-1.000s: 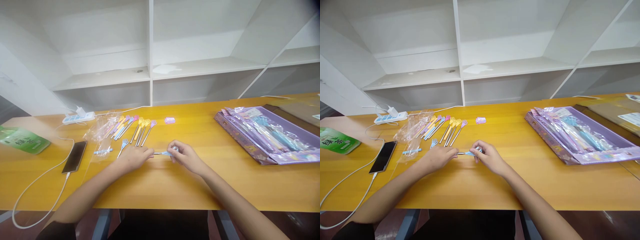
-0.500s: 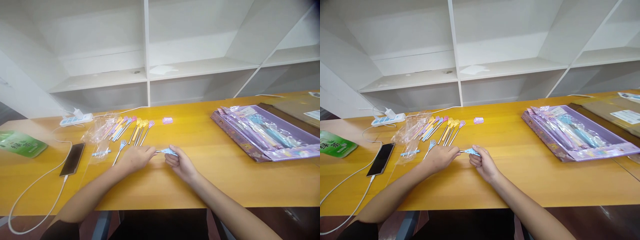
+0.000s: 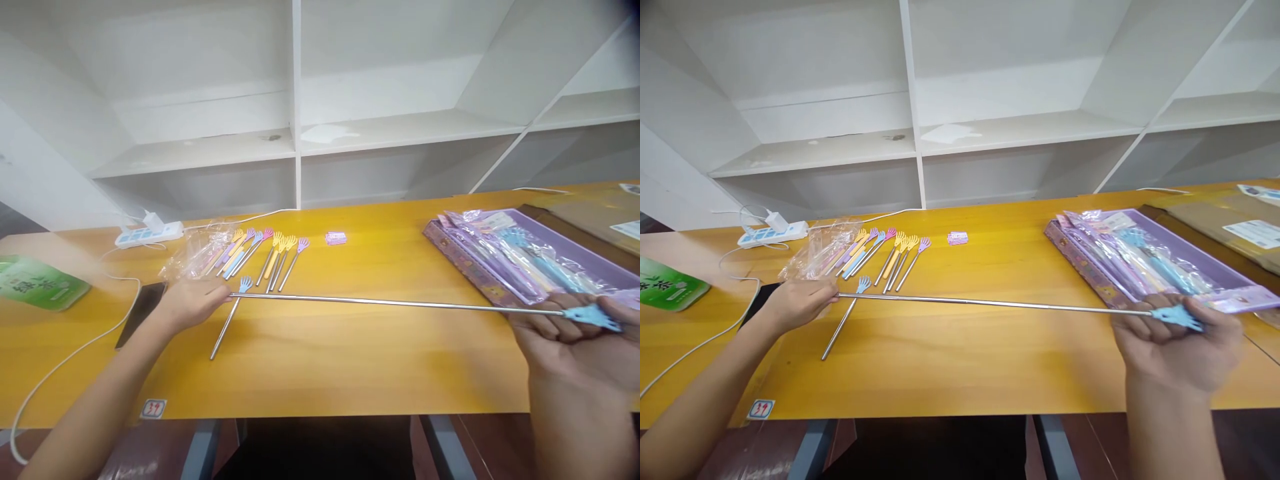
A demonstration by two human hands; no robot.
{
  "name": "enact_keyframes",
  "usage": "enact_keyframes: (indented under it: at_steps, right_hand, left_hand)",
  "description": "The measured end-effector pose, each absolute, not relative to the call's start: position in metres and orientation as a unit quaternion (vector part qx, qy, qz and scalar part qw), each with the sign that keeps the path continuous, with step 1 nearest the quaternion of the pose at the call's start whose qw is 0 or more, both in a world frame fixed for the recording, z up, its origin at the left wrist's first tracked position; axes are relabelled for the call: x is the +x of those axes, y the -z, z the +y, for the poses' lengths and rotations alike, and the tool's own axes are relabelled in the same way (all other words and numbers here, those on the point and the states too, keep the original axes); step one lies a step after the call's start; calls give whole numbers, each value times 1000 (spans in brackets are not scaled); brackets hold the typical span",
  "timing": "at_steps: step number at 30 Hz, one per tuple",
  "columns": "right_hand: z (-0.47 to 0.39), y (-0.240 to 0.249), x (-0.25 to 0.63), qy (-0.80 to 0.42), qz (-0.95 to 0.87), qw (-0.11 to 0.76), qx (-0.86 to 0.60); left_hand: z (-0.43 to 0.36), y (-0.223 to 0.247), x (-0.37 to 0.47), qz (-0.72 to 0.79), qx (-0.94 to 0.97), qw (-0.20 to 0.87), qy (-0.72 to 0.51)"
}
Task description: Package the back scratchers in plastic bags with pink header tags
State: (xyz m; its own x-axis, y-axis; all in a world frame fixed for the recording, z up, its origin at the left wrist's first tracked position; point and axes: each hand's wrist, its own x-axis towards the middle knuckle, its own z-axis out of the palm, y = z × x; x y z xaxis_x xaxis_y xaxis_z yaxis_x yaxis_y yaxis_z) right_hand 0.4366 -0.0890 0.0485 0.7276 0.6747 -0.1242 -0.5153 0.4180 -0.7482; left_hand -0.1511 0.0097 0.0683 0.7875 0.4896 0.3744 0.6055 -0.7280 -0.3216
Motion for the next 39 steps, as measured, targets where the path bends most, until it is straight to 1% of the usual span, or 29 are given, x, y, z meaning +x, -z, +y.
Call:
enact_keyframes:
  at_steps: [4, 8, 12, 16, 20, 24, 29, 34, 37, 39]
  right_hand:
    - [-89, -41, 442, -345, -101, 855, -374]
    - [-79, -29, 431, -385, -91, 825, -403]
    - [-79, -17, 432, -388, -50, 807, -443]
    - [-81, -13, 429, -413, -32, 807, -419]
    - [-74, -17, 422, -413, 6, 830, -374]
    - [-64, -30, 421, -408, 16, 846, -343]
    - [-52, -52, 424, -394, -52, 851, -343]
    - [-35, -57, 433, -389, -51, 847, -359]
    - [-27, -46, 411, -443, -88, 815, -364]
    - [-25, -34, 371, -529, -140, 756, -359]
  left_hand:
    - [6, -67, -144, -242, -931, 243, 124]
    - [8, -66, -137, -258, -922, 252, 139]
    - [6, -66, -140, -267, -919, 254, 143]
    - [6, -62, -141, -273, -922, 230, 152]
    - [7, -60, -138, -296, -920, 208, 150]
    - [8, -69, -135, -323, -914, 206, 133]
    - [13, -86, -132, -367, -908, 164, 121]
    - [23, -102, -133, -390, -902, 133, 128]
    - [22, -104, -111, -379, -910, 113, 121]
    - [18, -97, -78, -366, -919, 109, 99]
